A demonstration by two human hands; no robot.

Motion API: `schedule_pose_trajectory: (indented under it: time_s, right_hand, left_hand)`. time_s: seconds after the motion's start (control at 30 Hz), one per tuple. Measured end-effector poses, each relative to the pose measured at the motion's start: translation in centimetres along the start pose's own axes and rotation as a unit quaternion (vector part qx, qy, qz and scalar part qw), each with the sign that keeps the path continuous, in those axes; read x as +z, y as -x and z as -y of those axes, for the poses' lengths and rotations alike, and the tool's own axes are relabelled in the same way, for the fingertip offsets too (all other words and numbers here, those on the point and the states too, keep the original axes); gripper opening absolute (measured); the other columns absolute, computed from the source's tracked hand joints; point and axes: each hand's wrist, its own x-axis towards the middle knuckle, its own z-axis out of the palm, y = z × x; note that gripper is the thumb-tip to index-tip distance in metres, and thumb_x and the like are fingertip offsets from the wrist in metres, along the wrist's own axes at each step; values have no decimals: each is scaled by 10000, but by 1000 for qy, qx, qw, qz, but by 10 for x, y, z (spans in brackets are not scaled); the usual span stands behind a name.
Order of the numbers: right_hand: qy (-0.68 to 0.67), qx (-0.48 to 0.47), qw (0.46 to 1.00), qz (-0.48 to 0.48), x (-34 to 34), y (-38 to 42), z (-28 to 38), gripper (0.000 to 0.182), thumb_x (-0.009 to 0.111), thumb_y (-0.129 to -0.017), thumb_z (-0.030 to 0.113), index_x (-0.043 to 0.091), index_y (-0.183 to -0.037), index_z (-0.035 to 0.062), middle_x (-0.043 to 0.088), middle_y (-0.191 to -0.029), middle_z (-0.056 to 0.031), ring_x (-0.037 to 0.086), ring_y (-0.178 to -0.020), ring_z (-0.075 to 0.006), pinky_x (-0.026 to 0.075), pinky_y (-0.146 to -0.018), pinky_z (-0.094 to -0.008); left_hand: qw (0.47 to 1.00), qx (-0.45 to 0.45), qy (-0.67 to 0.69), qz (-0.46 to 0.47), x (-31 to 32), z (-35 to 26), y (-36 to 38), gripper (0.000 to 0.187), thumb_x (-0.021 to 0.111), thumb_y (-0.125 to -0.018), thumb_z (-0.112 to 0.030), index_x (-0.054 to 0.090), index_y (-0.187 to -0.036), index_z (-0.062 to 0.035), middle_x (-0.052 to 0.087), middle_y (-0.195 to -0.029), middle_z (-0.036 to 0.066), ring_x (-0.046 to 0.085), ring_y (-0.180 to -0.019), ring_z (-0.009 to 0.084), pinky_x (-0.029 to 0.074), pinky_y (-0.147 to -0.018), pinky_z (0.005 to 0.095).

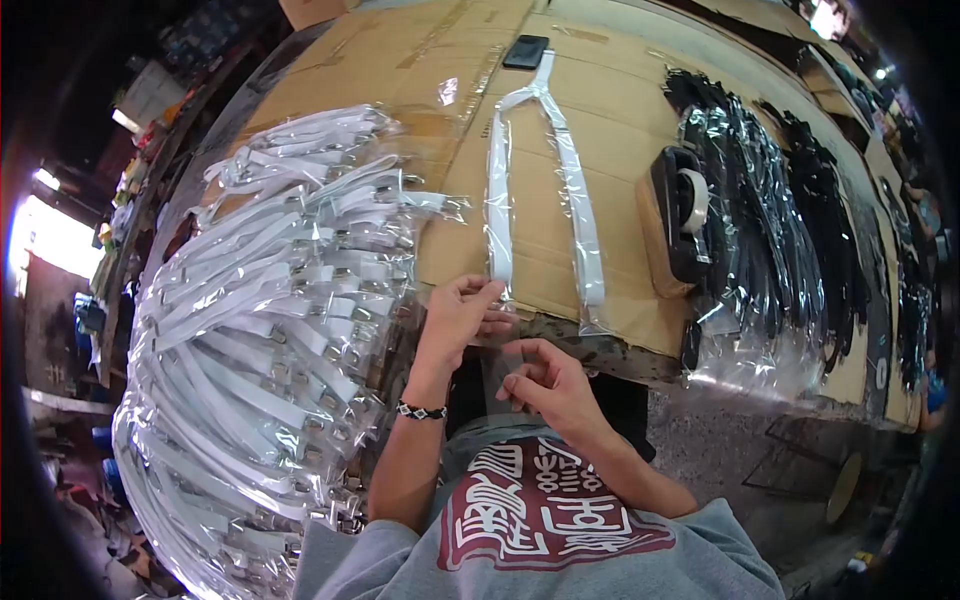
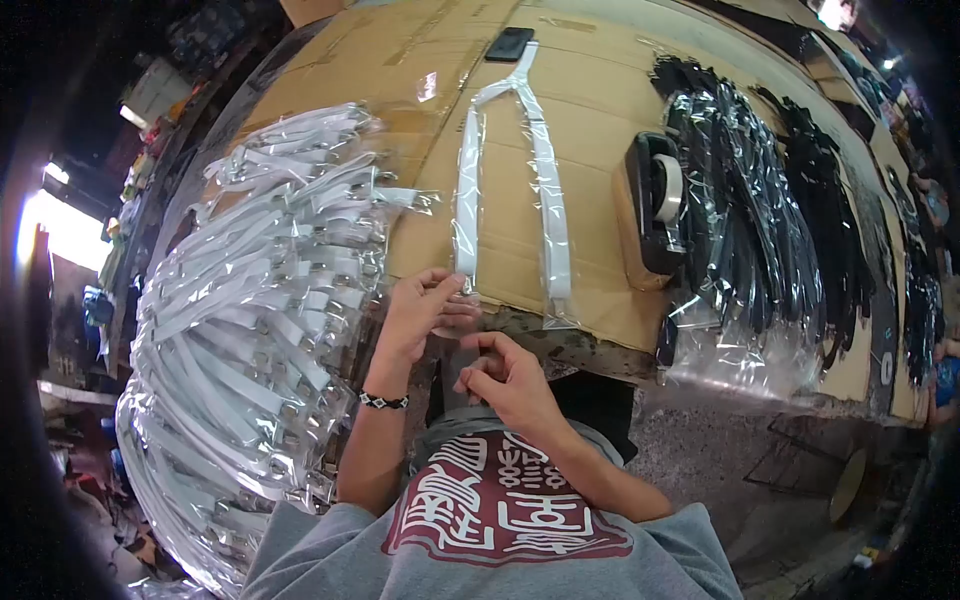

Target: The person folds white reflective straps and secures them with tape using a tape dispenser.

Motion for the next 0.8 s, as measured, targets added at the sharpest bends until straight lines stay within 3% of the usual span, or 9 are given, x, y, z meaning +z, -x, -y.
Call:
schedule_pose_trajectory:
  time_s: [0.2, 0.33, 0.43, 0.53, 0.6, 0.7, 0.73, 0.8]
  right_hand:
    - [-21, -54, 997, -43, 7, 19, 6, 335, 640, -939, 38, 566, -1262, -14, 708, -928, -75, 618, -776, -75, 490, -698, -216]
    - [6, -51, 998, 41, 2, 22, 21, 218, 575, -959, 8, 650, -1162, -16, 719, -977, -69, 625, -839, -69, 496, -742, -215]
    - [-25, -63, 995, 71, 5, 22, 35, 234, 586, -956, 4, 640, -1182, -22, 735, -1027, -116, 648, -870, -91, 491, -693, -208]
    - [-49, -81, 992, 87, 2, 22, 35, 264, 547, -945, -15, 636, -1193, -20, 721, -985, -48, 627, -889, -85, 491, -761, -223]
    - [-16, -103, 991, 80, 3, 24, 38, 259, 584, -939, 3, 643, -1191, -11, 718, -1003, -55, 622, -884, -81, 482, -739, -216]
    - [118, -116, 986, 36, 2, 29, 39, 232, 658, -919, 40, 673, -1149, 9, 704, -1006, -61, 605, -870, -77, 466, -698, -214]
    - [174, -116, 978, 16, 2, 30, 39, 220, 686, -910, 53, 687, -1128, 17, 697, -1003, -62, 599, -863, -76, 460, -683, -214]
    - [195, -174, 965, -11, 1, 30, 35, 174, 717, -900, 56, 718, -1071, 21, 672, -956, -52, 578, -801, -66, 428, -639, -205]
  left_hand:
    - [999, 30, 17, 22, 0, -5, -8, 304, 671, -977, -225, 620, -1120, 38, 728, -915, 140, 736, -745, 201, 606, -636, 271]
    - [999, 26, -7, 34, 3, -5, -20, 282, 656, -982, -212, 625, -1099, 43, 730, -926, 153, 726, -716, 191, 604, -634, 277]
    - [998, 36, 25, 43, 8, -9, -26, 243, 636, -983, -180, 625, -1072, 46, 729, -935, 165, 725, -719, 197, 605, -642, 280]
    - [994, 44, 83, 50, 10, -9, -26, 200, 611, -984, -143, 623, -1044, 47, 726, -951, 180, 733, -778, 214, 608, -670, 287]
    - [991, 17, 123, 50, 7, -7, -22, 181, 589, -987, -115, 611, -1040, 56, 719, -1002, 203, 734, -920, 245, 610, -747, 312]
    - [985, 27, 163, 49, 11, -5, -13, 152, 593, -983, -103, 596, -1020, 45, 723, -992, 197, 736, -890, 232, 600, -753, 291]
    - [986, 31, 157, 49, 8, -1, -13, 151, 594, -980, -90, 595, -1041, 48, 722, -1015, 193, 730, -937, 231, 592, -811, 296]
    - [986, 36, 152, 55, 10, 0, -7, 158, 595, -978, -78, 592, -1065, 54, 722, -1022, 192, 731, -933, 231, 593, -797, 287]
